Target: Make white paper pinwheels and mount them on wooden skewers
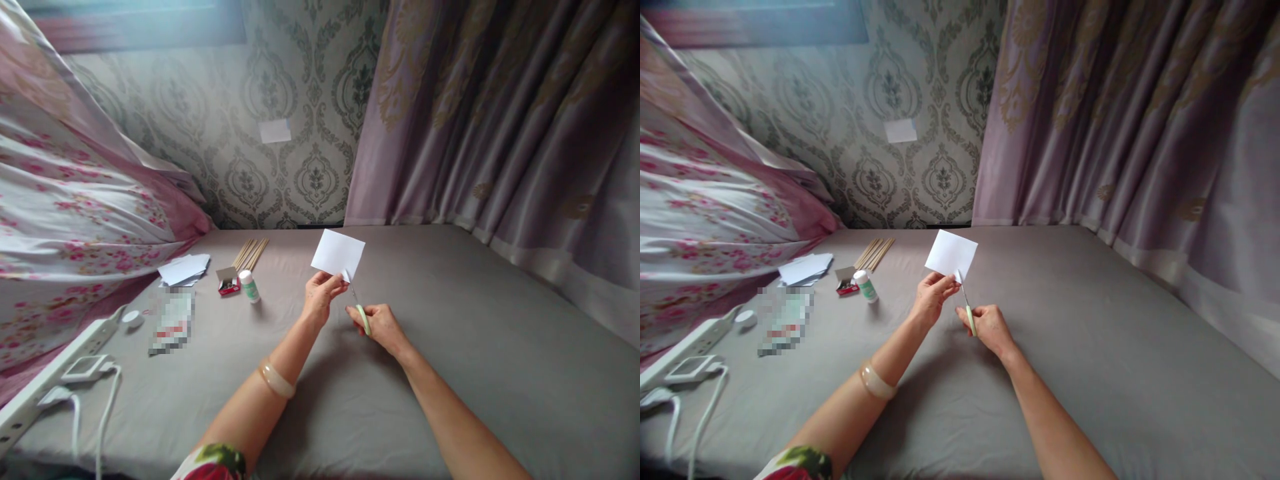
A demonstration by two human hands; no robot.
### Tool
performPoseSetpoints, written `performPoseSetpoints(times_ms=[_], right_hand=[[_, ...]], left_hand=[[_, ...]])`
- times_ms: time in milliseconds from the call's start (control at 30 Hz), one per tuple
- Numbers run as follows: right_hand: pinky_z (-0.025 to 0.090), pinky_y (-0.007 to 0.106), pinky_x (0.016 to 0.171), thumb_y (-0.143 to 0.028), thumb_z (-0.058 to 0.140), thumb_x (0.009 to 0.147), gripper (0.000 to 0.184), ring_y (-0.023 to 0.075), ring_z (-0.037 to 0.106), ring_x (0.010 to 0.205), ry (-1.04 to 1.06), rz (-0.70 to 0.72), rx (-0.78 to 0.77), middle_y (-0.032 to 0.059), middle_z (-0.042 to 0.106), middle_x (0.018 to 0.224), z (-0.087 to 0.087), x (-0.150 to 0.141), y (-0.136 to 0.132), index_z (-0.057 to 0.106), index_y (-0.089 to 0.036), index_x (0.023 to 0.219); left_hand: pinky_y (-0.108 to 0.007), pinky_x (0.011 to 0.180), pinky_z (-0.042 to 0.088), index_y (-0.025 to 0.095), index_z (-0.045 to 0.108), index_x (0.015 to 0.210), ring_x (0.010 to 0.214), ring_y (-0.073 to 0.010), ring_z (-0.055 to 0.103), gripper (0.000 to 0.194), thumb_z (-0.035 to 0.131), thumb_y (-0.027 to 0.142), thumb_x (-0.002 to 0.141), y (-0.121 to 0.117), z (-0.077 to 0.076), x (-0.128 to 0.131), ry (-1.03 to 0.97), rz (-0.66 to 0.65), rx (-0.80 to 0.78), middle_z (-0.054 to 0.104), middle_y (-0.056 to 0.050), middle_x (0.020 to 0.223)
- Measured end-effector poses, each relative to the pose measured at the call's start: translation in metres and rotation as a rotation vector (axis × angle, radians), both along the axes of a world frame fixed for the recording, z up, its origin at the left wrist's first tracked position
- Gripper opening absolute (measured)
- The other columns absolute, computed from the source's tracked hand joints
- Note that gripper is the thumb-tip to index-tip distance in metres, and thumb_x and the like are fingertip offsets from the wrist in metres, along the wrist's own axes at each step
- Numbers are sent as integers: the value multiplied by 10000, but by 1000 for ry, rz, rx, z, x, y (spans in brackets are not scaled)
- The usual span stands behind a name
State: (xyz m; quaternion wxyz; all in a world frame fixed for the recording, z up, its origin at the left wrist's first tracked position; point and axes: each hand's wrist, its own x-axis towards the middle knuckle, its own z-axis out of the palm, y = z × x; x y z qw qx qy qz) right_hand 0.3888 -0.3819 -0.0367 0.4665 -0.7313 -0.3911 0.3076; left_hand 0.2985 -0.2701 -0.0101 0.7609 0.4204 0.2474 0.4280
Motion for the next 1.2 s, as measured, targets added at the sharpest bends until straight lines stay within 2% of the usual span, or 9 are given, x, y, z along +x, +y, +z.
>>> performPoseSetpoints(times_ms=[433,767,1200], right_hand=[[267,241,443,-512,637,675,418,84,350,404,0,0,-52,-31,466,402,-2,-1,2,539,-164,466],[263,238,449,-509,632,690,406,90,358,439,-10,6,-61,-29,454,435,-5,-1,1,543,-158,505],[253,234,436,-533,598,700,440,82,333,422,-39,-52,-53,-33,405,404,-7,-1,2,523,-159,481]], left_hand=[[-280,662,514,130,642,691,594,-120,617,307,831,304,524,-8,-17,-3,4,-2,-16,629,0,624],[-272,643,513,128,659,706,588,-116,612,307,839,293,522,-13,-17,-5,-15,-23,-62,627,0,631],[-262,616,500,123,666,719,570,-110,598,295,829,280,530,-7,-23,0,-17,-44,-74,636,-6,637]])
